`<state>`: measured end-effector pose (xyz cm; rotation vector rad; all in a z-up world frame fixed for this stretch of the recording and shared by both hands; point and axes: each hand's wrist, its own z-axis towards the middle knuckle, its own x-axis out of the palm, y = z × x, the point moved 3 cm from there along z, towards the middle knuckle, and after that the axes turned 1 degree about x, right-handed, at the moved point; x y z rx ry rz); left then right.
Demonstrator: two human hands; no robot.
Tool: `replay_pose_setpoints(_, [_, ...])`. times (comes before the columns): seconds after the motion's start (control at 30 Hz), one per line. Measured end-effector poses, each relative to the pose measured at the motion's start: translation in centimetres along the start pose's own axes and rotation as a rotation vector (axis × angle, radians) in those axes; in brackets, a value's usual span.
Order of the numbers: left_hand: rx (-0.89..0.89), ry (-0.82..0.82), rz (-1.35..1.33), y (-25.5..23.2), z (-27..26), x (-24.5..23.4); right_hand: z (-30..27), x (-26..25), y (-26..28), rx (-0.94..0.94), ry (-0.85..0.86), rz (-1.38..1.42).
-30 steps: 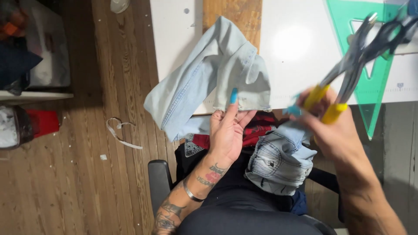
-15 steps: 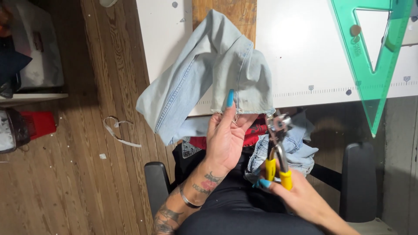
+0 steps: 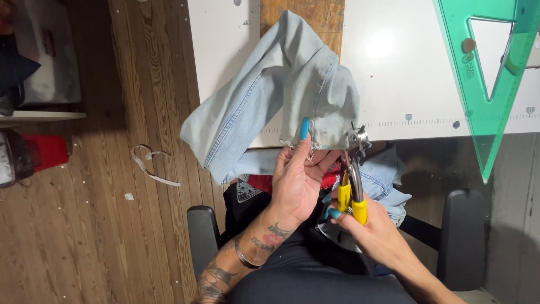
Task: Punching holes and attaching metal hardware to denim clothing using a rotary punch and a manual press
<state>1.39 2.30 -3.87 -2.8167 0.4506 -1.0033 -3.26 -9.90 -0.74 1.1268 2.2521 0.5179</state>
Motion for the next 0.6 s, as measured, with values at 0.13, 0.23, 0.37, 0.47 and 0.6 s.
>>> replay_pose_setpoints(0.13, [-0.009,0.102,-0.042,0.05,0.05,0.12,0.48,0.03,0.01,-0.007,-0.004,-0.061])
replay_pose_setpoints(0.23, [0.002,0.112,-0.061,-0.14,0.16,-0.25,0.61,0.36,-0.01,-0.040,-0.006,-0.013])
replay_pose_setpoints(0.37, [0.016,0.187,-0.083,0.07,0.39,-0.51,0.50,0.45,0.06,-0.060,0.010,-0.004])
replay_pose_setpoints(0.47, [0.023,0.207,-0.083,0.02,0.23,-0.49,0.36,0.37,0.07,-0.036,-0.001,-0.047])
replay_pose_setpoints(0.6, [0.043,0.221,-0.078,-0.06,0.08,-0.37,0.41,0.31,-0.08,-0.027,-0.027,-0.090])
